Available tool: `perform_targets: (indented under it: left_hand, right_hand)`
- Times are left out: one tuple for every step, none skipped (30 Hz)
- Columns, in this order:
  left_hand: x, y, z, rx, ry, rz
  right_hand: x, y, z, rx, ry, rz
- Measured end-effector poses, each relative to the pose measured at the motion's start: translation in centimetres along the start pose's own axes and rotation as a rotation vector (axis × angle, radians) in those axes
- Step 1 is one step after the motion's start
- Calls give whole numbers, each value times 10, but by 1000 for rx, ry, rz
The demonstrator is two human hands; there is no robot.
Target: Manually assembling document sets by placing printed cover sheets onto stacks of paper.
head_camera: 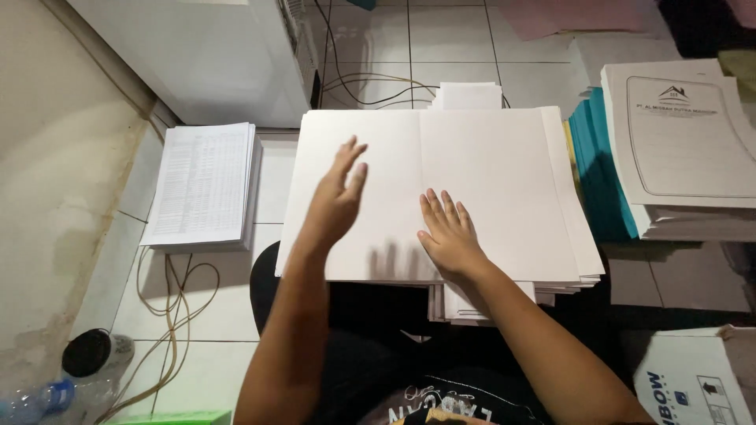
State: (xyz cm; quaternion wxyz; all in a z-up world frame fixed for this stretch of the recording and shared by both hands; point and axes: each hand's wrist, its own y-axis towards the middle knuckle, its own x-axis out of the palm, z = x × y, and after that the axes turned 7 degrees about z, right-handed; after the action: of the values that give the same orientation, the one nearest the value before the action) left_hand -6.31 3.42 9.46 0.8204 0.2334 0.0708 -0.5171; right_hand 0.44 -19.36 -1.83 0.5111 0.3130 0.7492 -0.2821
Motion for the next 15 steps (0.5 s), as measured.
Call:
perform_targets:
  left_hand:
    - [34,8,-16,34,124,-95]
    - [71,18,-32,69,242,-189]
    - [93,28,-52,71,240,-190]
    - [117,38,-72,135,415,-212]
    - [141,48,-93,199,590,-234]
    - [143,52,-96,198,580,-237]
    - [146,57,-100,265,644,-200]
    - [146,59,-107,324,708,-168]
    - [152,60,-114,314,700,-175]
    - [153,60,-123,361,686,-125]
    - [154,60,-132,406,672,-75]
    - [160,61,-141,397,672,-81]
    - [165,62,-151,372,626,11]
    - [170,60,-161,345,581,100]
    - [167,57,-156,333,582,91]
  right_hand:
    - [-5,-3,-7,9,-25,1]
    - [-13,-5,-12,19,-56,1]
    - [-22,-5,-19,22,-58,3]
    - [-32,-6,-25,34,-71,-36]
    - [-40,-6,-30,45,-83,-74]
    - [-32,-7,-19,52,-89,-79]
    - [-23,-6,-7,-12,-40,-67]
    - [-12,-6,2,-75,14,-63]
    - [-14,-9,10,-69,13,-76]
    - [-14,-11,15,-126,-24,-98]
    - [-13,-12,18,-184,-60,-120]
    - [-18,-3,21,-184,-55,-130]
    - [-23,5,24,-207,-111,-119]
    - [-26,13,25,-229,-165,-111]
    - [-26,35,33,-228,-157,-123]
